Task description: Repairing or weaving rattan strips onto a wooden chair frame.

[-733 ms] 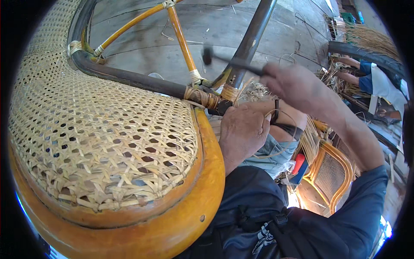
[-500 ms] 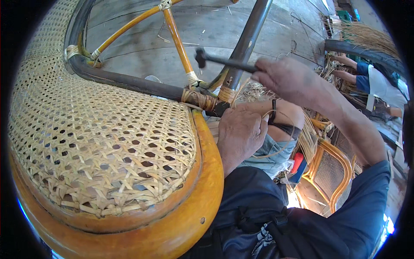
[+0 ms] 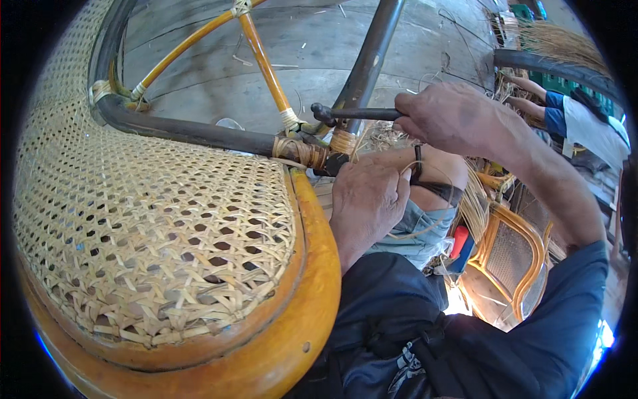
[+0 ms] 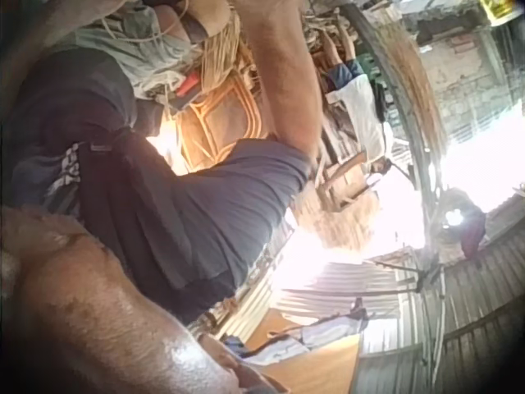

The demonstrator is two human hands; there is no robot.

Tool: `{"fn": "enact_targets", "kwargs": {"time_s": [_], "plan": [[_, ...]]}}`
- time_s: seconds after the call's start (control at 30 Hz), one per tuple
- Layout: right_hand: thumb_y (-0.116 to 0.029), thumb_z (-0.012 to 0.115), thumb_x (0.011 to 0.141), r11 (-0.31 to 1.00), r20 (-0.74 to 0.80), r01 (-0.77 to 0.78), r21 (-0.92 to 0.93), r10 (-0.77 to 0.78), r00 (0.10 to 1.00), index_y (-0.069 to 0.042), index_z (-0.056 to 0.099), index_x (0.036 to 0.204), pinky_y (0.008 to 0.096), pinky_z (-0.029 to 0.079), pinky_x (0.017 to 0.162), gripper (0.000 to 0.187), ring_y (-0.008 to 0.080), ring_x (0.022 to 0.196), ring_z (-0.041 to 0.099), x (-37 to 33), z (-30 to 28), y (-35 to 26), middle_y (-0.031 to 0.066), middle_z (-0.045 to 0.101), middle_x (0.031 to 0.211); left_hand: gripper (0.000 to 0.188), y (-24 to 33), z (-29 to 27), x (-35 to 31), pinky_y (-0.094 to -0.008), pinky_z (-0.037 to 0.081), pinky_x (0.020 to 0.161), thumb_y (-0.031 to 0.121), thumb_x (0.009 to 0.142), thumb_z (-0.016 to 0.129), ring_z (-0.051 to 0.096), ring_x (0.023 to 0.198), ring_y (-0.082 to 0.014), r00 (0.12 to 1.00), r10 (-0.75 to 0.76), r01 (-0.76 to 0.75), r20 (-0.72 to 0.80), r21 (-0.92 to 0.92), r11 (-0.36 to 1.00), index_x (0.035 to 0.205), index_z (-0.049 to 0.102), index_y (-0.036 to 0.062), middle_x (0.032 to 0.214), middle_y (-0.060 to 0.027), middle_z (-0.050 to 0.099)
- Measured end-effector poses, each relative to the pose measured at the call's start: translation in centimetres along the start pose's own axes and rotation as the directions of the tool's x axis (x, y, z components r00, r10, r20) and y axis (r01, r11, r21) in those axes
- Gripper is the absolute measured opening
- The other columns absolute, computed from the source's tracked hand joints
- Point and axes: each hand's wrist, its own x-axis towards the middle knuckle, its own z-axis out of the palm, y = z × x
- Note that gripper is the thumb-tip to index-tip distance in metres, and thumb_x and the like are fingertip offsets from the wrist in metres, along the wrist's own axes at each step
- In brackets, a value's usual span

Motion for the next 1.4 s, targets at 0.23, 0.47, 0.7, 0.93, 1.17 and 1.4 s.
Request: {"fn": "enact_targets", "kwargs": {"time_s": [0.23,0.47,0.7,0.93,1.17,1.4], "plan": [[-0.026,0.058,0.082,0.887,-0.422,0.210,0.411,-0.020,0.907,-0.004,0.050,0.086,0.0415,0.045,0.056,0.025,0.0361,0.067,0.057,-3.2,10.7,3.2,0.0157,0.056,0.071,0.026,-0.1,0.5,0.1,-0.0436,0.040,0.057,0.018,0.081,0.054,0.053,0.060,-0.0321,0.995,0.083,-0.086,-0.048,-0.053,0.995,0.059,0.055,0.0022,0.060,-0.0140,0.054],[-0.019,0.060,0.078,0.860,-0.573,0.241,0.450,0.071,0.816,-0.003,0.050,0.087,0.0406,0.044,0.055,0.020,0.0357,0.067,0.056,-3.9,12.6,1.5,0.0153,0.054,0.072,0.024,-0.3,0.3,-0.1,-0.0403,0.040,0.057,0.017,0.076,0.059,0.054,0.059,-0.0281,0.993,0.117,-0.118,0.018,0.100,0.988,0.056,0.054,0.0057,0.057,-0.0101,0.053],[-0.029,0.050,0.089,0.691,-0.437,0.008,0.723,0.449,0.779,-0.003,0.047,0.083,0.0326,0.042,0.045,0.026,0.0281,0.052,0.054,-5.2,15.2,2.1,0.0122,0.051,0.062,0.019,-0.2,1.6,-0.3,-0.0392,0.039,0.058,0.015,0.075,0.060,0.050,0.060,-0.0279,0.970,0.224,-0.238,0.090,0.190,0.953,0.061,0.053,0.0047,0.059,-0.0097,0.051],[-0.030,0.045,0.092,-0.563,-0.150,0.323,0.761,0.332,0.931,-0.004,0.047,0.088,0.0205,0.037,0.035,0.026,0.0073,0.043,0.045,-7.8,19.8,-1.3,0.0009,0.045,0.062,0.013,-0.1,3.7,-2.6,-0.0390,0.040,0.059,0.011,0.069,0.059,0.050,0.061,-0.0279,0.867,0.334,-0.458,0.370,0.329,0.826,0.061,0.051,0.0045,0.059,-0.0105,0.050],[-0.029,0.042,0.091,-0.986,-0.145,0.078,0.150,0.056,0.988,-0.005,0.046,0.082,0.0241,0.038,0.032,0.025,0.0088,0.041,0.043,-3.5,23.6,-4.7,0.0011,0.046,0.060,0.018,2.0,1.5,-2.1,-0.0417,0.040,0.057,0.010,0.074,0.056,0.048,0.061,-0.0316,0.896,0.066,-0.327,0.440,0.548,0.770,0.060,0.050,0.0014,0.059,-0.0145,0.049],[-0.030,0.043,0.089,-0.988,-0.061,0.087,0.131,0.079,0.995,-0.007,0.050,0.076,0.0253,0.037,0.038,0.028,0.0102,0.042,0.043,-0.7,23.8,-6.7,0.0002,0.048,0.058,0.031,4.0,1.5,-2.0,-0.0408,0.039,0.058,0.018,0.086,0.051,0.047,0.062,-0.0306,0.869,-0.142,-0.189,0.474,0.583,0.790,0.060,0.050,0.0007,0.058,-0.0143,0.049]]}}
